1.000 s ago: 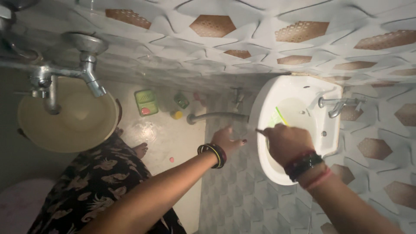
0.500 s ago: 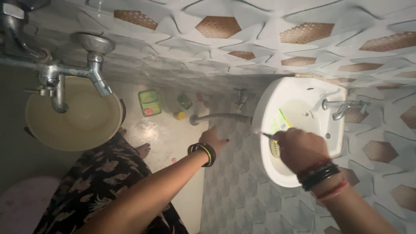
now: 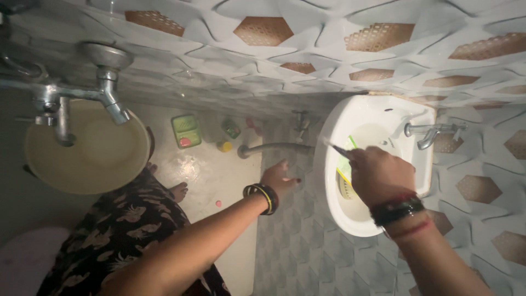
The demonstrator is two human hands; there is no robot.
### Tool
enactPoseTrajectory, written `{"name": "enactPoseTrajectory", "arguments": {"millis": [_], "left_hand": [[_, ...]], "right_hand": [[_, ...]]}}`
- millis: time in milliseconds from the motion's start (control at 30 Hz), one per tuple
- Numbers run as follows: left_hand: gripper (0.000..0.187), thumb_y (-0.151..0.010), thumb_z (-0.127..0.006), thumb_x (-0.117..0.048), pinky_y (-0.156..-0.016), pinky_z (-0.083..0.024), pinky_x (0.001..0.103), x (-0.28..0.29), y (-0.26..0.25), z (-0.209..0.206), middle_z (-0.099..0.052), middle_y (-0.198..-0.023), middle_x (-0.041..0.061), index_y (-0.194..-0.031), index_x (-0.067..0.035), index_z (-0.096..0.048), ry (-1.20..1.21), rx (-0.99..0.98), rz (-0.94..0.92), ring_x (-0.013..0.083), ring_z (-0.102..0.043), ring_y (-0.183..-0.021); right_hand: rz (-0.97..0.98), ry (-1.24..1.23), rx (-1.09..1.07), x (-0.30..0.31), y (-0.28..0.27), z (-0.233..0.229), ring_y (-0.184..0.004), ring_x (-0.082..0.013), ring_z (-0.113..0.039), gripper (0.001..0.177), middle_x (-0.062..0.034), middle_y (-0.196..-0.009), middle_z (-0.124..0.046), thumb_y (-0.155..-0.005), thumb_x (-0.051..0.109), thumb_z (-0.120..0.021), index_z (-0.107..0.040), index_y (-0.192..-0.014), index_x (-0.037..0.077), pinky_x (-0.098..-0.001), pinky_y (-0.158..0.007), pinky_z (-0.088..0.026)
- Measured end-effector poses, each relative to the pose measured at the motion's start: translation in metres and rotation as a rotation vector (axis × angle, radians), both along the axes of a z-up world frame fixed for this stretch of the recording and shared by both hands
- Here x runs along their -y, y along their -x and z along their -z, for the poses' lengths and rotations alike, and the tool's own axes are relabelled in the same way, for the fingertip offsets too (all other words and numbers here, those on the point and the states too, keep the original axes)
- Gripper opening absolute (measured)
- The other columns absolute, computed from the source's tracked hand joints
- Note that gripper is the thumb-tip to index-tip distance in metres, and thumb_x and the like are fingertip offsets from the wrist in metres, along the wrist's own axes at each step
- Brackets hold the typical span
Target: The person cleans a small corner-mounted sink by scrubbing the ceramic surface with a green-bristled brush and detergent.
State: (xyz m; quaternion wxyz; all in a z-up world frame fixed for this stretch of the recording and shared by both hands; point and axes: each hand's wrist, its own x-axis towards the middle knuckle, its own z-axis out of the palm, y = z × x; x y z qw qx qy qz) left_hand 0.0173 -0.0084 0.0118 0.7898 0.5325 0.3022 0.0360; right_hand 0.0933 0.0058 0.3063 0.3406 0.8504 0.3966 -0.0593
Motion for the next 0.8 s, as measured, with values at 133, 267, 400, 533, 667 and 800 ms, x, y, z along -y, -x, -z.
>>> {"name": "enactPoseTrajectory", "arguments": {"millis": [133,267,400,533,667,800], "left_hand": [[0.079,-0.078,-0.082,-0.02,-0.089,-0.058,0.033,0.011,-0.017,-0.01,-0.064,-0.136,0.017,-0.144,0.001,-0.045,0.113,0.079,0.025,0.0229,-0.072,-0.109],[0.079,-0.078,-0.07,0.0,-0.088,-0.059,0.034,0.027,-0.038,0.008,-0.062,-0.138,0.014,-0.15,-0.001,-0.038,0.391,0.23,0.015,0.0234,-0.071,-0.11],[0.079,-0.072,-0.056,0.016,-0.086,-0.057,0.036,0.047,-0.043,0.023,-0.064,-0.138,0.015,-0.149,0.0,-0.046,0.66,0.368,0.057,0.0233,-0.067,-0.116],[0.075,-0.076,-0.052,0.016,-0.091,-0.055,0.035,0.056,-0.042,0.03,-0.063,-0.141,0.012,-0.15,0.001,-0.048,0.695,0.426,0.076,0.0195,-0.064,-0.123],[0.07,-0.078,-0.054,0.017,-0.097,-0.054,0.037,0.056,-0.042,0.031,-0.063,-0.141,0.013,-0.147,0.003,-0.05,0.824,0.37,0.055,0.0215,-0.063,-0.127],[0.076,-0.075,-0.052,0.016,-0.098,-0.052,0.035,0.056,-0.038,0.029,-0.062,-0.141,0.012,-0.149,-0.001,-0.049,0.925,0.412,0.06,0.021,-0.061,-0.128]], "right_hand": [[-0.129,0.03,0.001,0.007,0.005,0.018,-0.077,-0.034,-0.072,0.026,-0.0094,-0.092,-0.072,-0.098,0.023,-0.053,-0.076,-0.11,0.026,-0.0469,-0.066,-0.058],[-0.013,0.175,-0.096,0.023,0.017,0.005,-0.078,-0.0309,-0.074,0.024,-0.0072,-0.089,-0.073,-0.094,0.024,-0.054,-0.077,-0.102,0.028,-0.0461,-0.068,-0.059],[-0.027,0.012,-0.022,0.015,0.007,0.009,-0.075,-0.0339,-0.072,0.021,-0.0088,-0.089,-0.071,-0.093,0.026,-0.057,-0.077,-0.101,0.023,-0.0476,-0.065,-0.058],[-0.136,0.03,-0.006,0.027,0.017,0.025,-0.074,-0.0333,-0.072,0.022,-0.0088,-0.09,-0.071,-0.1,0.027,-0.055,-0.076,-0.105,0.026,-0.0461,-0.065,-0.058],[0.012,0.093,-0.08,0.038,0.02,0.005,-0.075,-0.0326,-0.073,0.02,-0.0056,-0.088,-0.073,-0.091,0.028,-0.059,-0.078,-0.099,0.029,-0.0478,-0.066,-0.058],[-0.01,-0.104,-0.022,0.027,0.01,0.004,-0.077,-0.0338,-0.073,0.023,-0.005,-0.095,-0.074,-0.094,0.026,-0.058,-0.077,-0.105,0.026,-0.0483,-0.068,-0.058]]}}
